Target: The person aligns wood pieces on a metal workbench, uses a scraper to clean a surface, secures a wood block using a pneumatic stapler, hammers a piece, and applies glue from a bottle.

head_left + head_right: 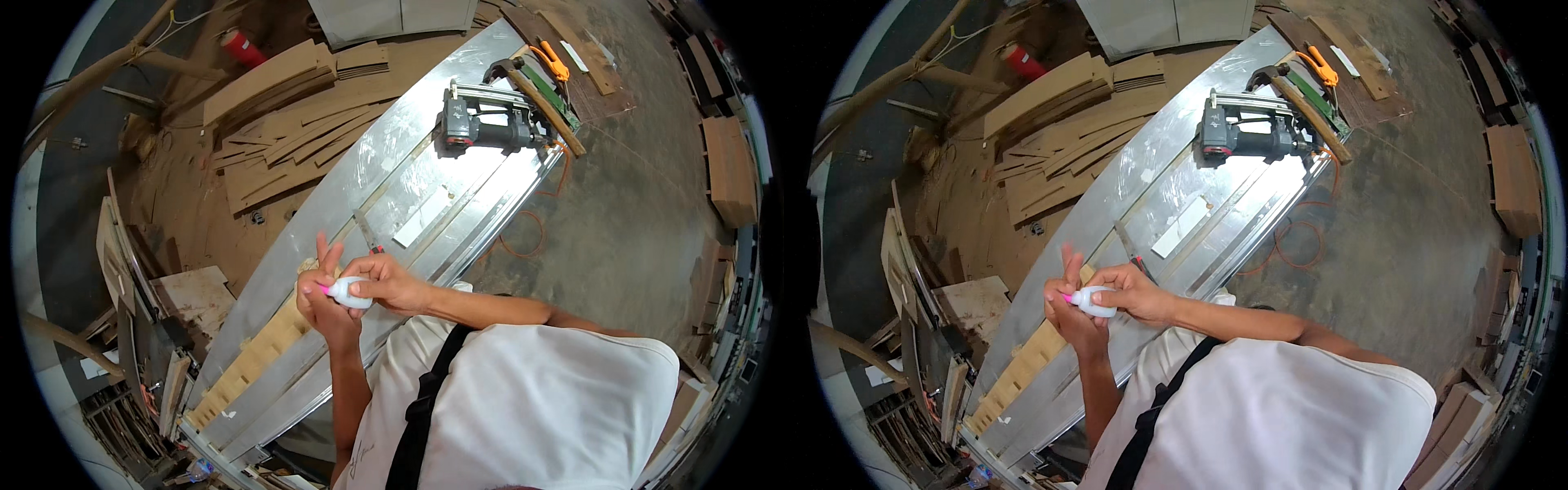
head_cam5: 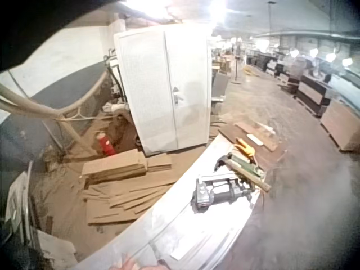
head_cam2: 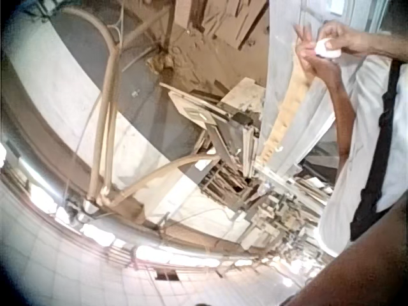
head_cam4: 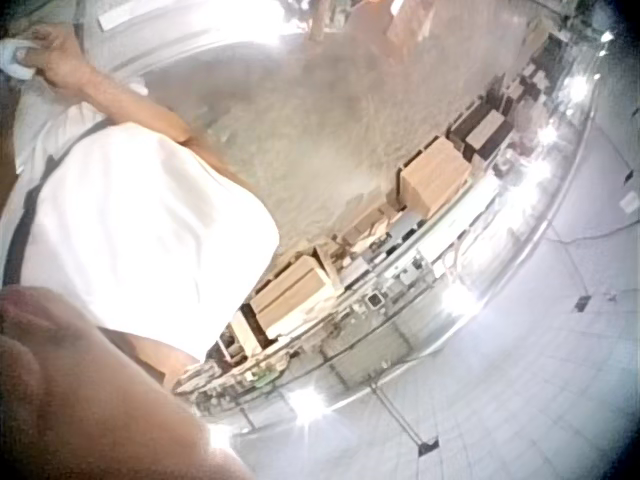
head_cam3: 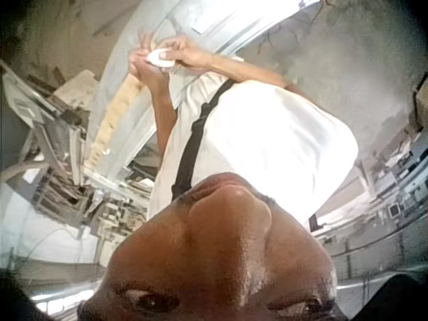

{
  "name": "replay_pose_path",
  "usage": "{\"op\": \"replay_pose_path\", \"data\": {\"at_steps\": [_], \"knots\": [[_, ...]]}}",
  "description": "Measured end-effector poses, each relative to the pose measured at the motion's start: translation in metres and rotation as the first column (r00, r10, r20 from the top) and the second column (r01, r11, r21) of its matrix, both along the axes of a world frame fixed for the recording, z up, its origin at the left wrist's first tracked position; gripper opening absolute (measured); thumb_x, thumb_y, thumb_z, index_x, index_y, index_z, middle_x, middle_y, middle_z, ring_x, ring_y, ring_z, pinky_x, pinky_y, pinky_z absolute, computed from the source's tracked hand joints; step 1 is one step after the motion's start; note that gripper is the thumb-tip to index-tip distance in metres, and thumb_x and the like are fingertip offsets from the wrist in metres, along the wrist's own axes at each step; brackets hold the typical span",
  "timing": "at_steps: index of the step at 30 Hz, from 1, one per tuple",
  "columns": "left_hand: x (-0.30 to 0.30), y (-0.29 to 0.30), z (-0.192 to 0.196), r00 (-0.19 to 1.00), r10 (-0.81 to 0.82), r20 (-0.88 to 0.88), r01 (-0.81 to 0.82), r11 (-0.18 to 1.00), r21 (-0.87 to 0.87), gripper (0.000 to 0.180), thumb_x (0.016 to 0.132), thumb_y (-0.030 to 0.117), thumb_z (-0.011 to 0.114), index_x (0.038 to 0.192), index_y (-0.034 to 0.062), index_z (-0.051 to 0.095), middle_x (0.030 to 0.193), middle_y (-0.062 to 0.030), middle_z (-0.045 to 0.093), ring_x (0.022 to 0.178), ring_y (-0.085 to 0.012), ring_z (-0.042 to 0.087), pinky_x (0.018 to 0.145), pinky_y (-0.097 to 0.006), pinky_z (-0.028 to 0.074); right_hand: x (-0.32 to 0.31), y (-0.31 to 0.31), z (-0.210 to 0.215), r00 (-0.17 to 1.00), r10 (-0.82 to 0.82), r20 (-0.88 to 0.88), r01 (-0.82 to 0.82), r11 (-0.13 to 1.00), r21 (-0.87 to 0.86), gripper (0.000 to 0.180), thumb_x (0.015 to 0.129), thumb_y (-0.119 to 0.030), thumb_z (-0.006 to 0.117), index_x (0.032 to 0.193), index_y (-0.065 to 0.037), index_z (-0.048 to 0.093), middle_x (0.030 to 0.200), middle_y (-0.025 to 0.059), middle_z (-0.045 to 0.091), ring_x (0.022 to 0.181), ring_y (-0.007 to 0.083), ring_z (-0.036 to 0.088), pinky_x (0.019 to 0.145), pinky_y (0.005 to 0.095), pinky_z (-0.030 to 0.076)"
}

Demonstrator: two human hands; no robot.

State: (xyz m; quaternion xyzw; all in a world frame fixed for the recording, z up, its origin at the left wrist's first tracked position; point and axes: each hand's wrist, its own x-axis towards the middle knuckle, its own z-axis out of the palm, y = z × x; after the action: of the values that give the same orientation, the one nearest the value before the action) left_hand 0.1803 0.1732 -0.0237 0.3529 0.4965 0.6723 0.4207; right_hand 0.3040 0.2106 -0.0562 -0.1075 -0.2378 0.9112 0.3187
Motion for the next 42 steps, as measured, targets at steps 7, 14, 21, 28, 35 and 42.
{"op": "replay_pose_path", "data": {"at_steps": [7,14,21,28,35,42], "knots": [[-0.003,0.008,-0.012,0.999,-0.047,-0.004,0.047,0.999,0.026,0.045,0.115,0.044,0.037,0.097,0.0037,0.05,0.145,-0.0444,0.049,0.149,-0.0468,0.04,0.119,-0.054,0.037,0.007,0.013,-0.01,0.999,-0.017,0.039,0.019,0.998,-0.065,0.029,0.1,-0.02,0.073,0.117,0.003,0.068,0.102,0.0114,0.075,0.082,0.0186,0.075,0.073,0.029,0.061],[-0.014,0.026,-0.008,0.946,-0.311,0.097,0.308,0.95,0.044,0.048,0.115,0.036,0.04,0.128,-0.004,0.061,0.163,-0.0322,0.035,0.149,-0.0392,0.043,0.121,-0.047,0.035,0.017,0.054,-0.011,0.949,0.164,0.268,-0.226,0.949,0.219,0.031,0.098,-0.014,0.076,0.124,0.002,0.07,0.096,0.0081,0.074,0.082,0.0099,0.069,0.073,0.0247,0.055],[-0.027,0.012,-0.059,0.915,-0.156,-0.372,0.051,0.96,-0.276,0.048,0.11,0.028,0.055,0.146,-0.0032,0.053,0.149,-0.018,0.059,0.141,-0.028,0.052,0.119,-0.038,0.036,0.069,0.173,-0.056,0.488,-0.589,0.644,-0.416,0.492,0.765,0.041,0.085,-0.006,0.067,0.125,-0.002,0.066,0.115,0.0207,0.072,0.102,0.0353,0.071,0.087,0.042,0.057],[-0.049,-0.052,-0.085,0.906,-0.056,-0.419,-0.169,0.861,-0.48,0.039,0.106,0.025,0.061,0.135,-0.0005,0.064,0.133,-0.0157,0.07,0.129,-0.0271,0.062,0.113,-0.039,0.043,0.105,0.25,-0.101,0.415,-0.655,0.631,-0.653,0.269,0.708,0.041,0.071,-0.004,0.067,0.112,-0.004,0.066,0.1,0.0229,0.07,0.095,0.047,0.066,0.083,0.0525,0.053],[-0.063,-0.126,-0.093,0.908,0.228,-0.351,-0.376,0.815,-0.442,0.031,0.106,0.021,0.065,0.134,0.006,0.066,0.127,-0.0021,0.071,0.116,-0.0129,0.064,0.087,-0.031,0.057,0.125,0.277,-0.156,0.458,-0.691,0.559,-0.623,0.199,0.756,0.052,0.082,-0.011,0.08,0.13,0.001,0.064,0.124,0.0249,0.07,0.116,0.0402,0.068,0.099,0.045,0.054],[-0.053,-0.171,-0.093,0.861,0.326,-0.391,-0.466,0.814,-0.346,0.028,0.104,0.019,0.068,0.122,-0.0014,0.067,0.11,-0.0132,0.076,0.103,-0.0203,0.073,0.093,-0.033,0.055,0.163,0.289,-0.106,0.184,-0.778,0.601,-0.816,0.22,0.534,0.074,0.088,-0.015,0.07,0.156,-0.005,0.043,0.148,0.0278,0.057,0.135,0.0415,0.058,0.108,0.0485,0.049]]}}
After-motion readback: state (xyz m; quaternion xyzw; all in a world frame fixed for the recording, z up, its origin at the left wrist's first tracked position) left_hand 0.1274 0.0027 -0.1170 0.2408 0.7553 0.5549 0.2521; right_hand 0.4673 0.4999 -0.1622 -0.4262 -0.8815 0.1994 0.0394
